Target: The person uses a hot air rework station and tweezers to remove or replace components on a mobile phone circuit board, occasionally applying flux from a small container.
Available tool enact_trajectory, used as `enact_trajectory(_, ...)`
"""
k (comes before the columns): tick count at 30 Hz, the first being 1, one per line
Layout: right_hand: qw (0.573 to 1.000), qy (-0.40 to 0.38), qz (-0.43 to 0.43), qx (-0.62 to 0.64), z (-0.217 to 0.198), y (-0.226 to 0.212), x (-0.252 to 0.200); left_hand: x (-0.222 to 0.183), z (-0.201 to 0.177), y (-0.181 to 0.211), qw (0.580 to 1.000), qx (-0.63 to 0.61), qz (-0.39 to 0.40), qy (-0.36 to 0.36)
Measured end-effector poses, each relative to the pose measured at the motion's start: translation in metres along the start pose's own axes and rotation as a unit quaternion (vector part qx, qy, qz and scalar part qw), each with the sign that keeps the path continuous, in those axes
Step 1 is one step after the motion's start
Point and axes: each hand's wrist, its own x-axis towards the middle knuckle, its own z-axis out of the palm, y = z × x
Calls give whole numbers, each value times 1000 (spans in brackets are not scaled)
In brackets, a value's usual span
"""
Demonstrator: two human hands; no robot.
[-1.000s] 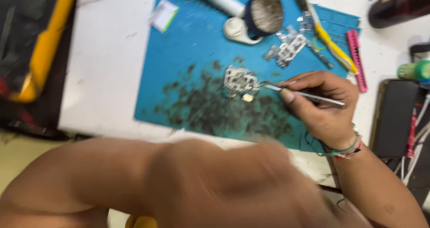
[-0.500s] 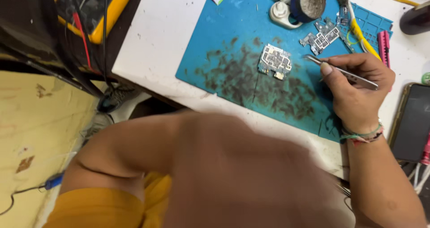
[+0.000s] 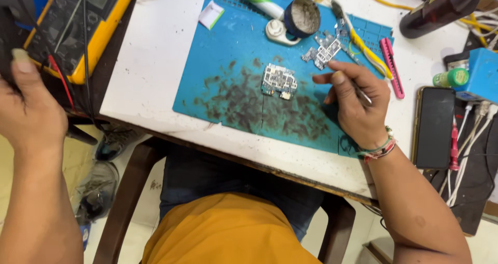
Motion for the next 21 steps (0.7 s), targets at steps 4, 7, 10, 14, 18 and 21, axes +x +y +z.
enact_trajectory(4, 998, -1, -52, -28, -2, -1, -2, -5, 4, -8, 996, -82, -30, -17)
enact_trajectory(7, 997, -8, -48, -53, -2, 0, -3, -8, 5, -18, 992, -115, -33, -25)
enact_trajectory(10, 996, -15, -58, -59, -2, 1, -1, 7, 7, -10, 986, -156, -48, -31)
enact_trajectory(14, 998, -13, -64, -24, 3, 3, -2, 12, -1, 7, 984, -164, -64, -41)
enact_trajectory(18, 994, -15, -98, -46, 1, 4, -5, 21, 7, 7, 990, -126, 61, -26)
enact_trajectory(21, 993, -28, -89, -75, 2, 0, -4, 27, 7, -4, 984, -136, 114, -16)
